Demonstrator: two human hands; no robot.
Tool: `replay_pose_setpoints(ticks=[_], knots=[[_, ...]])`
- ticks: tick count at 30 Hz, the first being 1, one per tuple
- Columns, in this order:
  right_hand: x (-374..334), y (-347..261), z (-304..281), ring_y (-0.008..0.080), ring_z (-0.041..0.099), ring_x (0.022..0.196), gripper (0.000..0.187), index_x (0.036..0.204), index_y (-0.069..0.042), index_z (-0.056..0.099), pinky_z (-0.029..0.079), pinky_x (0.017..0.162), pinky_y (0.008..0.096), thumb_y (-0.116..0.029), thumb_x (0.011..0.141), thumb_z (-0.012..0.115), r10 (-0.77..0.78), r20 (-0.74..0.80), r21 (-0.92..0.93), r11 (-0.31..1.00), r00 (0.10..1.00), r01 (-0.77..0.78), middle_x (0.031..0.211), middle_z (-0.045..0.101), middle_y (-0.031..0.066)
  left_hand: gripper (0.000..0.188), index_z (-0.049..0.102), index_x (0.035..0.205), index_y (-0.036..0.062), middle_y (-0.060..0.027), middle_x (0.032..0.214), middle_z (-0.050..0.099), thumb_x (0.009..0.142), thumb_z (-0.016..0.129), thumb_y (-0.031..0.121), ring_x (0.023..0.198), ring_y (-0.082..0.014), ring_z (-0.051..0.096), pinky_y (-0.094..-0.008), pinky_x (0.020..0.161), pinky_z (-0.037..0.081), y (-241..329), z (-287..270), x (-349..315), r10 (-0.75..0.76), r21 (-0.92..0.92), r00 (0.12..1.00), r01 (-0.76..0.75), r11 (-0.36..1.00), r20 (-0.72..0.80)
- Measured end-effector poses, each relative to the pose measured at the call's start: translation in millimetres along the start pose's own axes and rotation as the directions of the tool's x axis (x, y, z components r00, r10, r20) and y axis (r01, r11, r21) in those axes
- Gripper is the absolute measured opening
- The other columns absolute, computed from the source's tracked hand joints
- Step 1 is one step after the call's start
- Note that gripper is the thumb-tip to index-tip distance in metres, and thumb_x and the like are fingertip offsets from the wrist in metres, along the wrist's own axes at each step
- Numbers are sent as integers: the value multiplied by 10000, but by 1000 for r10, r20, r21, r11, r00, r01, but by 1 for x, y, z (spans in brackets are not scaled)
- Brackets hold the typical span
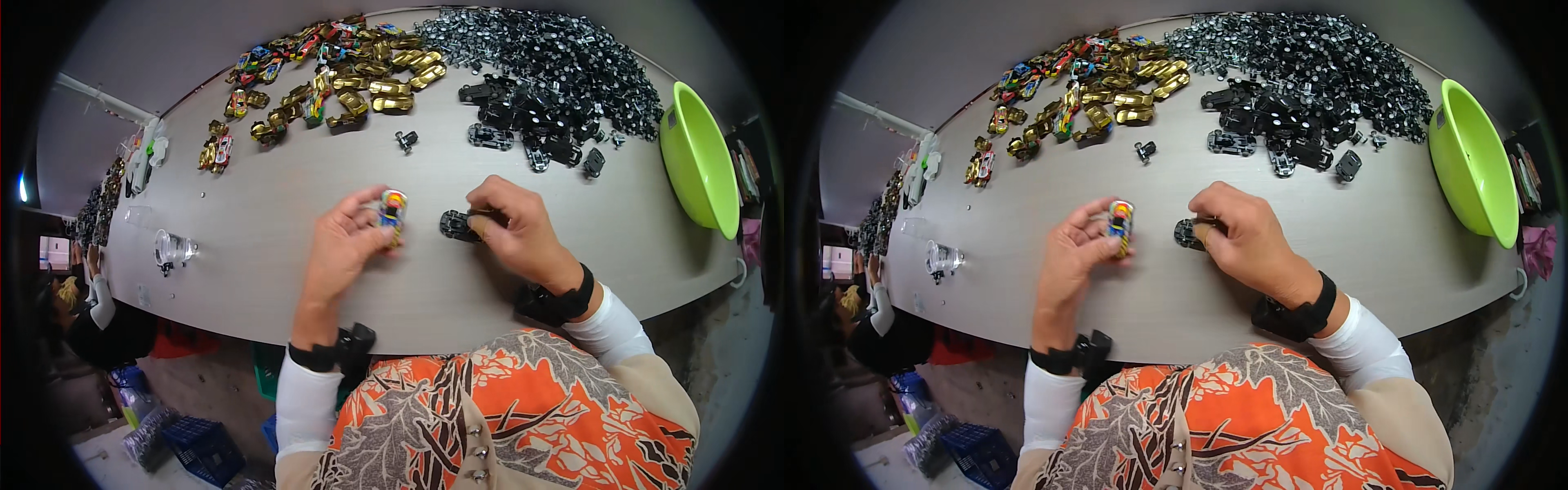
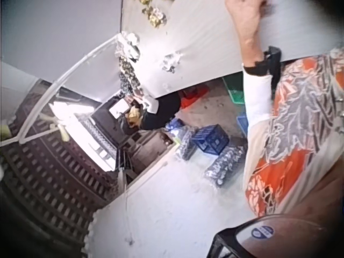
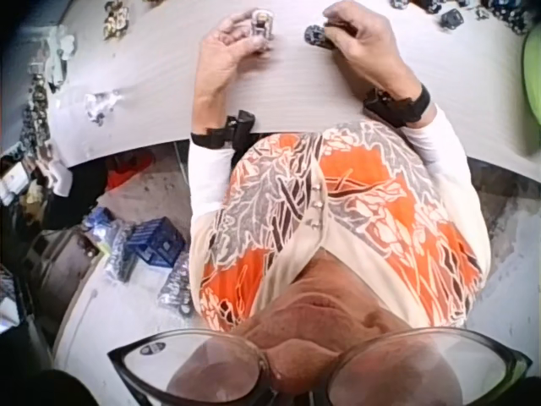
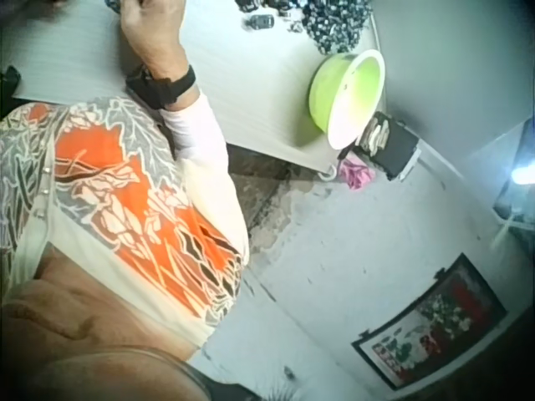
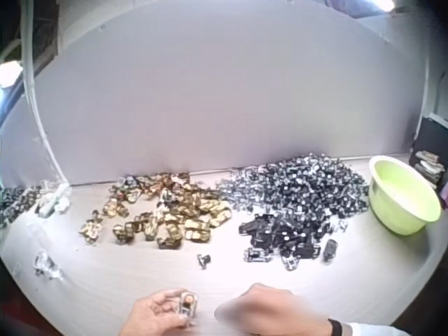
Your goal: The person assembles small toy cars by hand at a workbench. They pick up a black chassis and a colored body, fit the body onto the chassis, and place the completed car on the table. This process is repeated for multiple cars using different colored bodies.
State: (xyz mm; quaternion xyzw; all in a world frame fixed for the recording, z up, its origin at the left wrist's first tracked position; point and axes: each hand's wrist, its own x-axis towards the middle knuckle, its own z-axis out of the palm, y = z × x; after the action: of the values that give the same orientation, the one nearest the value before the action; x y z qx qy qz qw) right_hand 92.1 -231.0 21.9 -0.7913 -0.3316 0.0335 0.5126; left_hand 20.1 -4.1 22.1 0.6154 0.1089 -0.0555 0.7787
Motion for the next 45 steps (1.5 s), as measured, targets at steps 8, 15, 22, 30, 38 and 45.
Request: replay_pose_setpoints(ticks=[8,15,22,30,38,45], knots=[[0,-24,9,261,590,797,258,899,-10,577,488,635,286,94,663,565,-363,1,3,932,932,363,931,570,118,486,465,1233,-44,-62,892,613,778,632,-22,702,-86,584,-199,582,492,-11,29,-12,-123,-162,979,149,975,161],[-18,-8,8,51,459,588,150,874,2,562,403,507,215,8,742,631,299,-21,451,855,954,-258,756,568,24,407,497,1140,-38,-63,927,605,752,607,-91,777,-76,585,-197,649,500,-13,53,-16,81,22,997,-81,996,-7],[-18,-14,13,41,535,690,137,835,-4,571,458,603,198,-41,744,666,353,43,497,804,935,-327,752,579,2,428,467,1144,-34,-82,1038,550,745,596,-120,915,-126,575,-258,827,513,-19,78,-19,190,107,981,-193,975,37],[-8,-3,-9,32,500,672,152,870,-9,564,421,578,175,-23,728,616,381,67,535,766,922,-355,784,559,-8,367,534,1108,-12,-79,1079,542,753,619,-54,900,-145,581,-283,742,510,-14,71,-18,207,291,976,-180,940,-63],[-6,19,-12,68,523,692,170,884,20,564,449,601,232,-31,727,603,441,217,436,754,871,-491,773,586,25,363,551,960,-18,-133,877,541,636,706,31,729,-306,552,-338,674,460,-19,69,12,447,894,858,-385,230,255],[-15,6,1,294,576,667,212,901,-15,567,471,589,342,-19,690,587,-4,5,-28,1000,1000,4,823,561,129,356,499,983,-17,-103,898,592,686,695,-27,835,-187,602,-292,700,502,-17,73,7,119,485,993,-107,868,7]])
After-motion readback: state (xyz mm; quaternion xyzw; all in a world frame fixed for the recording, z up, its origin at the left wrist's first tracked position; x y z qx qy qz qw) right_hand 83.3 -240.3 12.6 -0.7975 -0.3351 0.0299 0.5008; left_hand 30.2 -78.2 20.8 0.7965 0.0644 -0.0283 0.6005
